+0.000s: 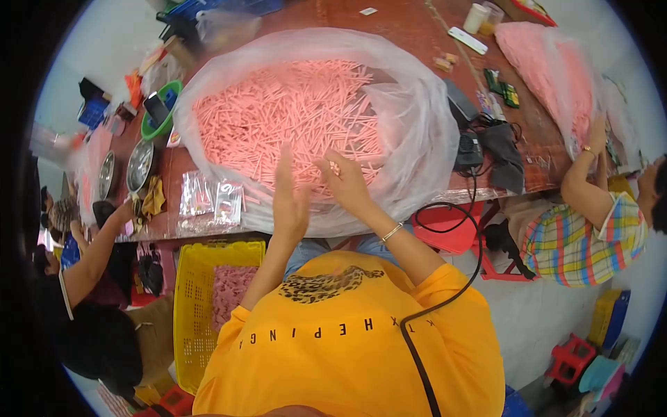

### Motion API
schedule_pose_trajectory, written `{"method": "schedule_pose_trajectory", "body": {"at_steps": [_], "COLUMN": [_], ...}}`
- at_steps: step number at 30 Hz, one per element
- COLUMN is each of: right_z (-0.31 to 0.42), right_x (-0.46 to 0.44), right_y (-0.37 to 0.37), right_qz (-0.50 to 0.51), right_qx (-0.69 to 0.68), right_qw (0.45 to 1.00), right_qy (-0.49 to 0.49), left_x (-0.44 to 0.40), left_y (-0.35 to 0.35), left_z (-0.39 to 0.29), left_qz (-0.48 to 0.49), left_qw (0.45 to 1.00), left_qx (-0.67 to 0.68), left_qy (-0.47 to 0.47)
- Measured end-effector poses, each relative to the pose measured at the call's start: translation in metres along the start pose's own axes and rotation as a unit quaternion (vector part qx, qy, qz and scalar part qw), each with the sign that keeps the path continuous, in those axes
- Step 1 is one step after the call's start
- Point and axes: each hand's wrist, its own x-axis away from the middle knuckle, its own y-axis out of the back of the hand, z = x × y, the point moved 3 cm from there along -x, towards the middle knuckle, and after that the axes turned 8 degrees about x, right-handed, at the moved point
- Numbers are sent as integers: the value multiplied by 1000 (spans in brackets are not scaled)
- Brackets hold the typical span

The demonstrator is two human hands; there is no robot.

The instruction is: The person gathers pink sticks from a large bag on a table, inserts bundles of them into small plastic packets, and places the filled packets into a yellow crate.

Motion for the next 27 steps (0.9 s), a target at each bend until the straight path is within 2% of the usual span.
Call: {"method": "schedule_pose_trajectory", "body": {"at_steps": [2,3,5,7,8,10,13,14,17,21,24,27], "right_z": [-5,-9,-11,-20,-24,-24,-30,-31,-32,-33,-36,-29], "right_x": [7,11,15,14,13,12,11,11,11,11,12,12], "right_y": [-7,-8,-9,-8,-10,-13,-11,-11,-13,-15,-14,-12], "right_qz": [12,16,20,-28,-46,-59,13,15,17,8,10,21], "right_qx": [-3,-15,-38,28,58,20,39,30,9,9,11,-6], "right_qw": [997,999,998,999,997,997,996,996,995,997,996,992], "right_qy": [77,34,-50,-34,-24,-39,-75,-80,-95,-76,-86,-128], "left_x": [-1,2,7,18,24,37,51,54,65,60,56,44], "left_y": [-10,-14,-5,16,35,84,157,173,184,196,197,196], "left_z": [-13,-15,-5,10,22,52,85,96,119,140,134,103], "left_qz": [119,177,140,78,36,-69,-206,-209,-162,-177,-201,-217], "left_qw": [973,940,968,990,994,986,935,912,891,907,918,906], "left_qx": [-161,-239,-169,-86,-94,-152,-274,-338,-366,-244,-281,-365], "left_qy": [-114,-167,-121,-74,-29,27,93,101,217,293,196,2]}}
